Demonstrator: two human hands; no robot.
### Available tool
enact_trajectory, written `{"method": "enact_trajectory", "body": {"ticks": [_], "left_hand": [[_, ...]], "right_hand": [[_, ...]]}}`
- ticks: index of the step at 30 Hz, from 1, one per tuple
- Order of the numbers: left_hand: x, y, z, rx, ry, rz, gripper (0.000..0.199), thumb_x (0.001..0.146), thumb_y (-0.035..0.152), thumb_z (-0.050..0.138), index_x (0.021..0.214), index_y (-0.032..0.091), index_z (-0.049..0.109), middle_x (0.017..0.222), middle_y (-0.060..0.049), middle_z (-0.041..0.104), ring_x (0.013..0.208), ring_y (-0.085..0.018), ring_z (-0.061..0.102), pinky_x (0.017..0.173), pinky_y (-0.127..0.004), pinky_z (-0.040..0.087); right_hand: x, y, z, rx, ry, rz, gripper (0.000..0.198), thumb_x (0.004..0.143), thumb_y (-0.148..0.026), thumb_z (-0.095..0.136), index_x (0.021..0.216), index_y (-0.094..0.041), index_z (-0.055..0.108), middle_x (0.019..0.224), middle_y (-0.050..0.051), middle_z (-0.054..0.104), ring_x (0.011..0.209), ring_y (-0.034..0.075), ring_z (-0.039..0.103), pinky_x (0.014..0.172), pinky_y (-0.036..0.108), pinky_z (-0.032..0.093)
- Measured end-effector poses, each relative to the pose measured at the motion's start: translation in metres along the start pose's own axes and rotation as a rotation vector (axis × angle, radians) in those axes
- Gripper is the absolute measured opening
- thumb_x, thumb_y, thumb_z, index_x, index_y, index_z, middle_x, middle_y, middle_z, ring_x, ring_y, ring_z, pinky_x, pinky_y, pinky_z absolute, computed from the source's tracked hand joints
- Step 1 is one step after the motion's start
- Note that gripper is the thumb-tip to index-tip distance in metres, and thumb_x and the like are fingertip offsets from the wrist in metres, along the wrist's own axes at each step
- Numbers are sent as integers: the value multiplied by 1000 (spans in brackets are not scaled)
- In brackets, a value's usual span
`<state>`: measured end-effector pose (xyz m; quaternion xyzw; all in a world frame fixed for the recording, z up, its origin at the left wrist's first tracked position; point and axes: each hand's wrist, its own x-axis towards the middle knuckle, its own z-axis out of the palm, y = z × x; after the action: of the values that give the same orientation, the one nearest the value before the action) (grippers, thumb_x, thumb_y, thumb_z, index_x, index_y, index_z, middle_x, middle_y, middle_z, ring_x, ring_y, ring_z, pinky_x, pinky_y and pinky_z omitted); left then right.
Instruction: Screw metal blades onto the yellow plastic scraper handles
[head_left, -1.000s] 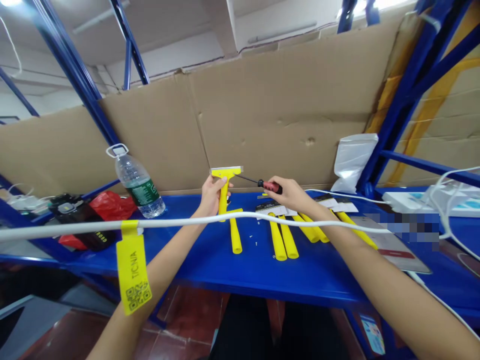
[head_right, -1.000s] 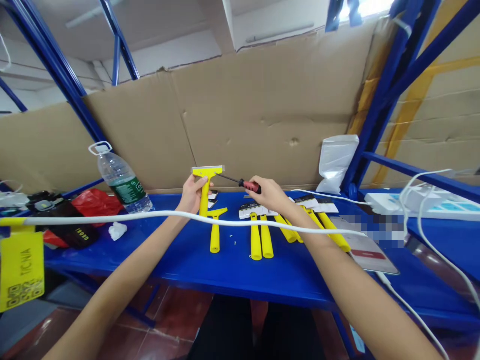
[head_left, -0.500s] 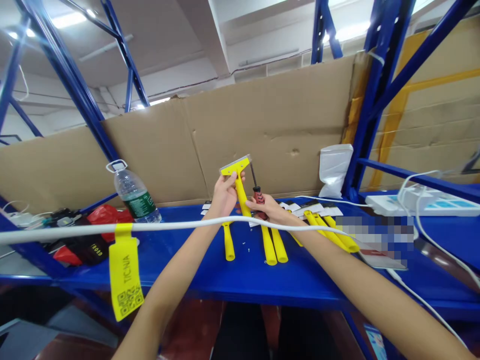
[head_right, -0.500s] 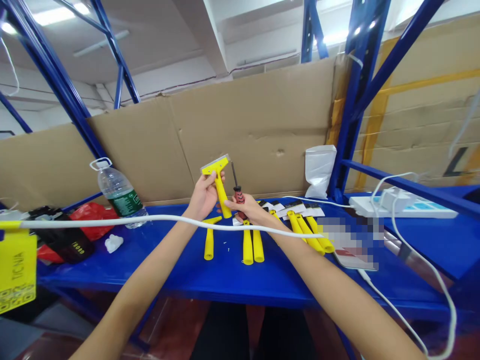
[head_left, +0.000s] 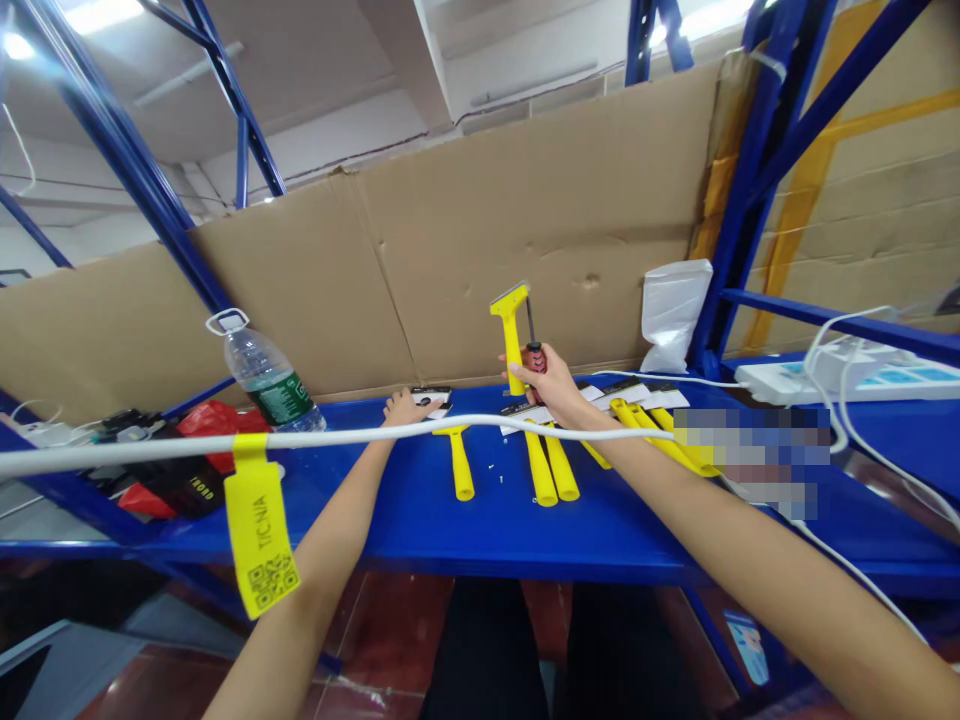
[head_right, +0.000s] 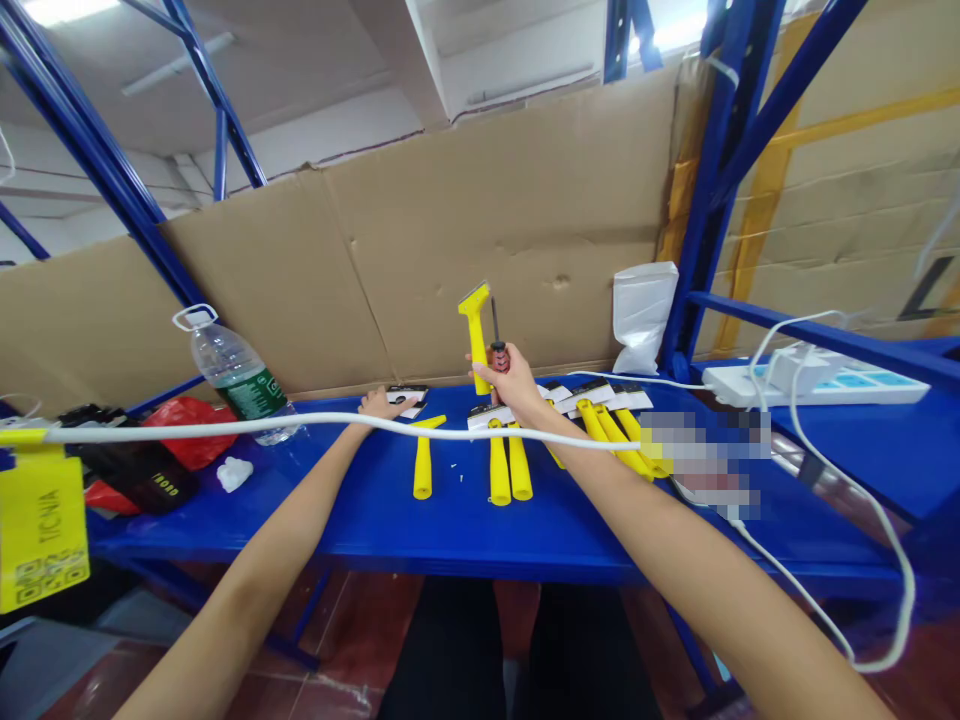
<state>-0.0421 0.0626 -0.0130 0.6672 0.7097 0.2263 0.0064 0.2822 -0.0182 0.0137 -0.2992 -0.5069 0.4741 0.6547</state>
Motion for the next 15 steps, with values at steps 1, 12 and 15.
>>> {"method": "enact_trajectory", "body": {"ticks": [1,12,15], "left_hand": [[0,-1,5,22,-3,-10,94,89,84,75,144,8,65,157,-41,63,150,-59,59,119,-66,47],[1,10,22,24,50,23,106,82,92,75,145,7,63,154,-42,65,151,-60,56,119,-63,46],[0,12,23,8,65,34,105,82,87,79,148,7,61,154,-41,65,152,-60,54,120,-64,44]], "right_hand": [[0,1,-1,-2,12,-1,66,66,-48,104,110,-27,59,128,11,84,97,27,82,35,18,40],[-7,1,-1,-31,15,77,62,63,-46,106,107,-25,67,120,9,84,93,25,82,32,19,38],[-10,-3,1,-17,21,111,66,63,-46,104,113,-26,67,120,9,85,92,24,81,35,18,39]]}}
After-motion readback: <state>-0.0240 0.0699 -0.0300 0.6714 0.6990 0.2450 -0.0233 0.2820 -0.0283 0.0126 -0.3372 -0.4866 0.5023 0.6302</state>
